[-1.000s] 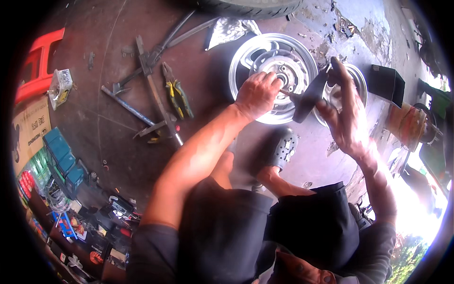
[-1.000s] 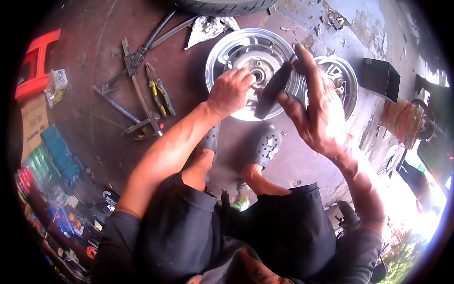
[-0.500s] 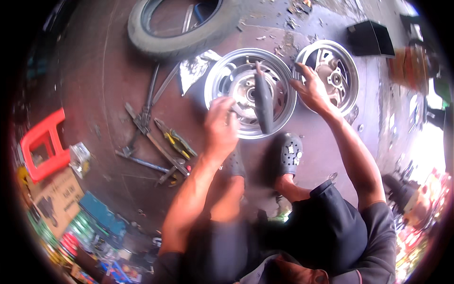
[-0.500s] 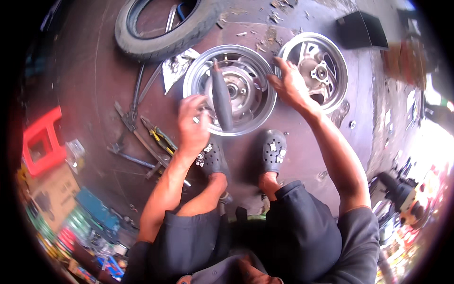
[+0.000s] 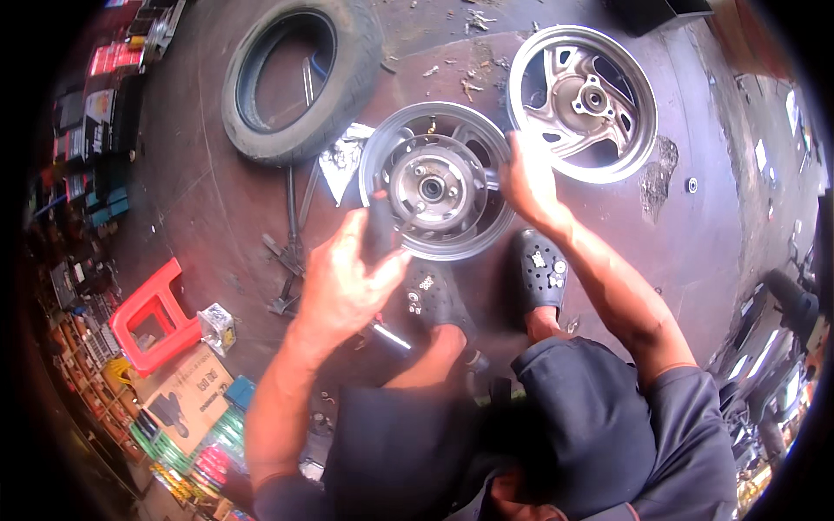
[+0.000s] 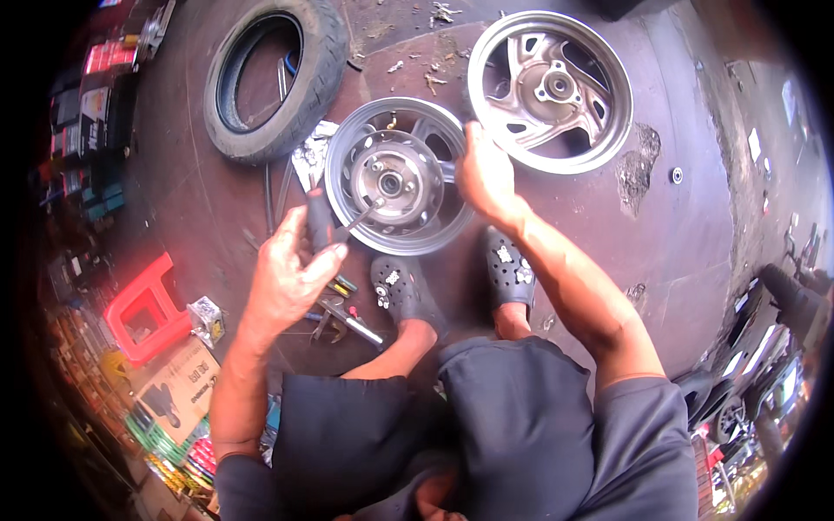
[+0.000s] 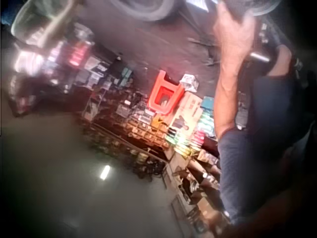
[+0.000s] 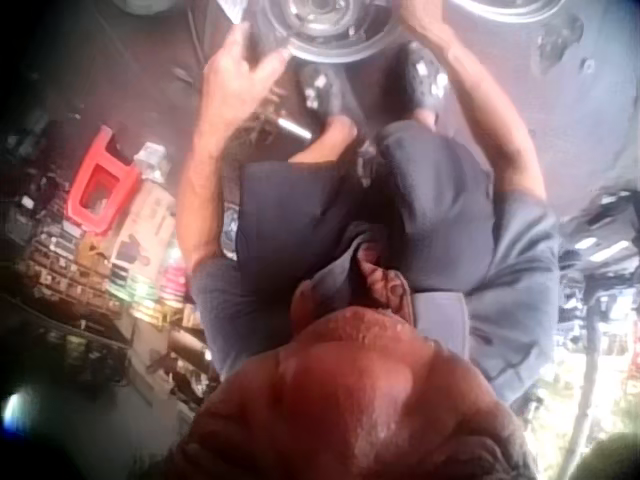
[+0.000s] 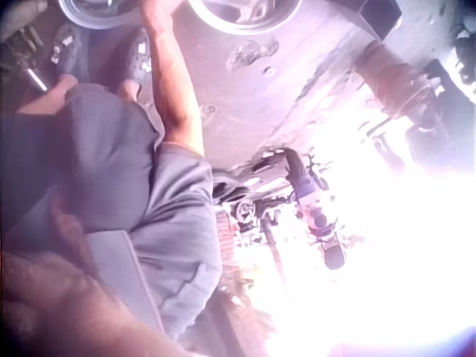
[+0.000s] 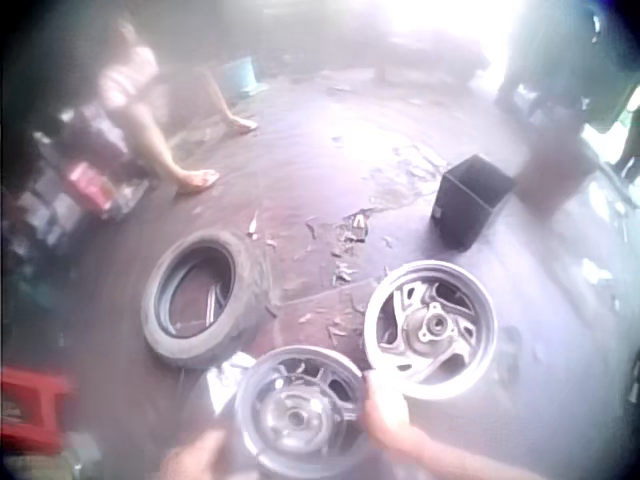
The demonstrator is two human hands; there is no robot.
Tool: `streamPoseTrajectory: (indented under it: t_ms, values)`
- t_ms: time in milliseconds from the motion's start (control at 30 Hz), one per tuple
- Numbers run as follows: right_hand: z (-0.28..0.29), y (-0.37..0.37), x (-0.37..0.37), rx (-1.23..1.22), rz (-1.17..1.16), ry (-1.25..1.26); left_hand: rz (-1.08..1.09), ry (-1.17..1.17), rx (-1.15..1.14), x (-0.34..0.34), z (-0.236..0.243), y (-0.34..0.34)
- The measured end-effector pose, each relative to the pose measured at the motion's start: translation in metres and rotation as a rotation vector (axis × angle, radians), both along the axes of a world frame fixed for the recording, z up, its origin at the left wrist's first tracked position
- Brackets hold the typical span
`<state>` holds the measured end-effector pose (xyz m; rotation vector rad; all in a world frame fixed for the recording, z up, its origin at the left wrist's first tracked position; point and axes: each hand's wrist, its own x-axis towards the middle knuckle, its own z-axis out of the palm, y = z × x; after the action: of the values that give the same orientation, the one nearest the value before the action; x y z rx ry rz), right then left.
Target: The person removes and replaces a brake disc on a wheel hub by loosening several bolts with a T-handle wrench, removing the old disc, and then positioning and securing a new disc in place.
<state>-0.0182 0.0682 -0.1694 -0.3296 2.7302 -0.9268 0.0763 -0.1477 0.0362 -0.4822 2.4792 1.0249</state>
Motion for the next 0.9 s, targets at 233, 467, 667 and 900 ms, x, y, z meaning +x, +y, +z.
streamPoseTrajectory:
  t_ms: [233,467,667,900]
  values:
    - [0.009,0.030,0.086,-0.256,-0.278,-0.541,-0.620,-0.047,-0.356,-0.017,0.026,-0.003]
    - [-0.006,0.038,0.057,-0.310,-0.286,-0.378,-0.923,0.022,-0.819,-0.023,0.028,0.018]
    - [-0.021,0.030,0.070,-0.416,-0.385,-0.217,-0.364,0.058,-0.356,0.006,0.027,0.025]
    - [-0.025,0.028,0.077,-0.612,-0.405,-0.285,0.703,0.078,0.133,0.007,-0.008,0.078]
